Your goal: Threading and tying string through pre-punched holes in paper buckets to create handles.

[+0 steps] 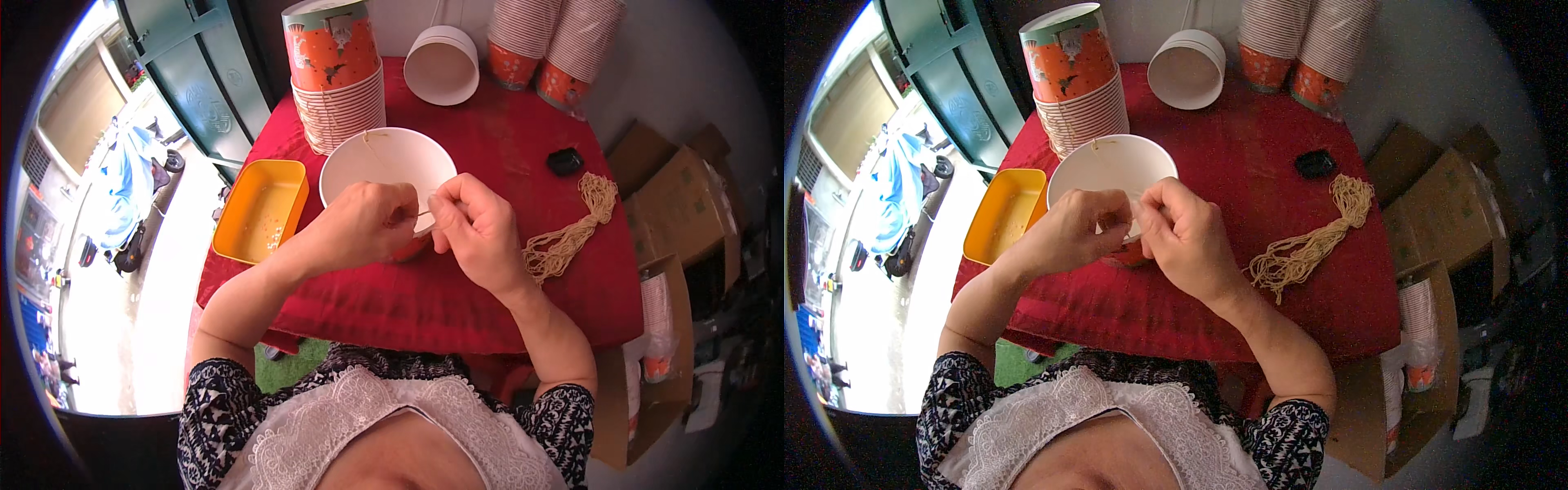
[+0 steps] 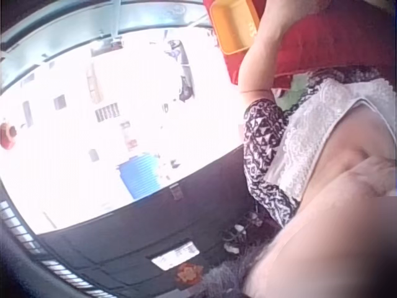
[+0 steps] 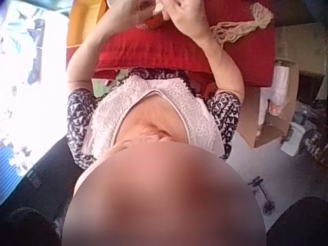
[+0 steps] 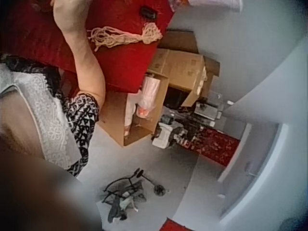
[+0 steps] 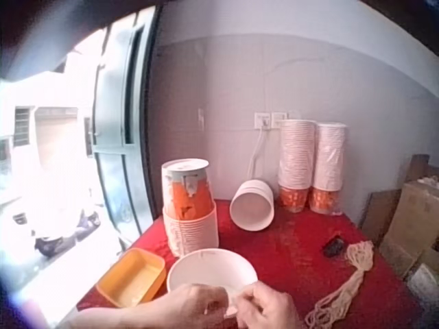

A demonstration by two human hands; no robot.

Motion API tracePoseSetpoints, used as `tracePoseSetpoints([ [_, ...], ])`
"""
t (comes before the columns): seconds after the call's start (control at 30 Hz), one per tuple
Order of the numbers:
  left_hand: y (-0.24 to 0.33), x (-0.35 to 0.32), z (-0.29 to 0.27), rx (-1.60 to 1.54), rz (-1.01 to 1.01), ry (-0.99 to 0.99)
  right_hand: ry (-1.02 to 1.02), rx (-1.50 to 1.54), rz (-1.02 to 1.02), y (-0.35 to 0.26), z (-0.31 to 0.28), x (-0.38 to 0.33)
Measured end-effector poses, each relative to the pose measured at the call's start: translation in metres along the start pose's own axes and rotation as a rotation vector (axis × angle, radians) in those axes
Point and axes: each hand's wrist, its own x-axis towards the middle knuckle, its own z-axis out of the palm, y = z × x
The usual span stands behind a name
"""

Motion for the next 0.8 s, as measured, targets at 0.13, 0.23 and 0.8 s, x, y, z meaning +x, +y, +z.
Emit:
tracePoseSetpoints([
  [0.13, -0.006, 0.0, 0.003, -0.037, 0.029, 0.033, -0.022, 0.03, 0.112, 0.007, -0.008, 0.0],
  [0.23, -0.004, 0.0, 0.002, -0.154, -0.033, 0.037, -0.018, -0.127, 0.105, 0.008, -0.01, -0.002],
  [0.8, -0.006, 0.0, -0.004, -0.082, -0.015, 0.15, -0.085, -0.772, -0.325, 0.015, -0.014, -0.013],
])
